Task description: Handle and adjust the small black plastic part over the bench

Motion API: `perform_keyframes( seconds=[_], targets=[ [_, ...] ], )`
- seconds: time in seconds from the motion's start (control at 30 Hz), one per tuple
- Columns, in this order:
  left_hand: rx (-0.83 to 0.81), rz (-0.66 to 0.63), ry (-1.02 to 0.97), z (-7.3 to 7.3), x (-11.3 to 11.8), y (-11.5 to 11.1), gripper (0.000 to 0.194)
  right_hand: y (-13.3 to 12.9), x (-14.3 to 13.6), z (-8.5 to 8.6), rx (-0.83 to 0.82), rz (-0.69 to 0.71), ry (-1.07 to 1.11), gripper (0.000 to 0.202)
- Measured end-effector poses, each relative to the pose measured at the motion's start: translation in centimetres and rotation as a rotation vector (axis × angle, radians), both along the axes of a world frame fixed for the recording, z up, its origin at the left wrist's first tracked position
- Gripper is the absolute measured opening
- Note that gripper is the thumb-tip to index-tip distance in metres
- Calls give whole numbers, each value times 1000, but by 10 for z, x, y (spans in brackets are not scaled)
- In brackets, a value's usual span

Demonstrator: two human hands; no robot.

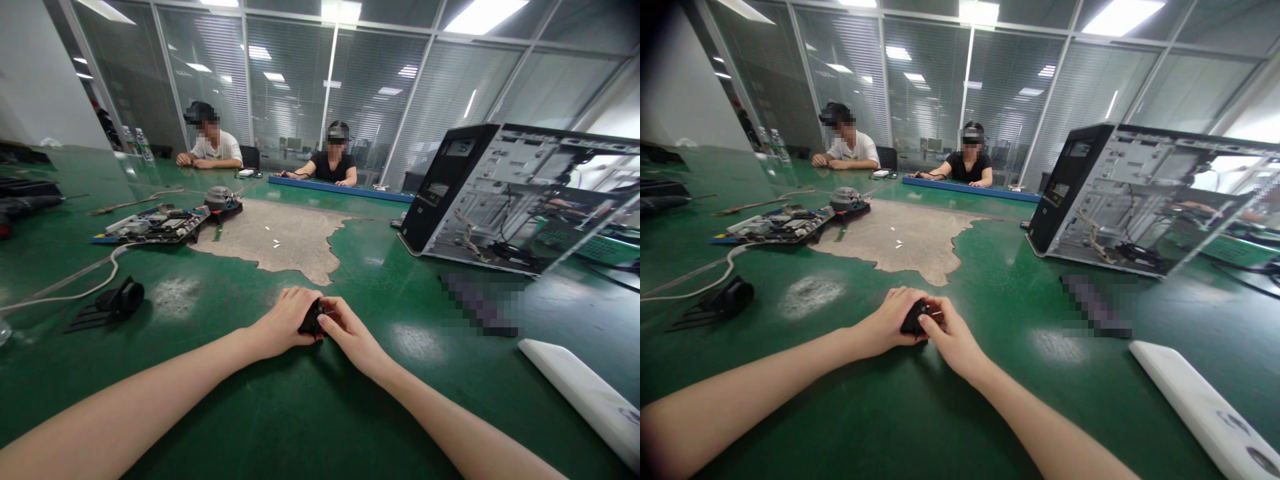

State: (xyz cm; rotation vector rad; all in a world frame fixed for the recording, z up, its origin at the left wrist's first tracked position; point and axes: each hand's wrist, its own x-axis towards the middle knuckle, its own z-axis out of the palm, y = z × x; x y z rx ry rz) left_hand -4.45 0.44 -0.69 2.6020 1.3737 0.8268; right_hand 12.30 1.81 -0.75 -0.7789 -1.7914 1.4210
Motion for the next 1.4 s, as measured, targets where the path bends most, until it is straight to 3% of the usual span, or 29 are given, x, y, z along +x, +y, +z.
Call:
perform_keyframes(
  seconds=[0.2, 0.47, 0.73, 1.1, 1.4],
  targets=[
    [-10, -13, 0, -2, -1, 1, 53, -3, 3, -1, 70, 35, 15, 21],
    [5, -11, -2, -1, -1, 1, 50, -1, -1, 2, -22, -17, 52, 20],
    [2, -14, -10, -3, -1, 2, 53, 0, 3, 1, -4, 52, 54, 22],
    [-5, -8, -5, 0, -1, 1, 50, 1, 0, 1, -41, -4, 54, 22],
    [3, -14, -20, 0, -1, 0, 52, -2, 2, 1, -24, 28, 60, 19]
  ],
)
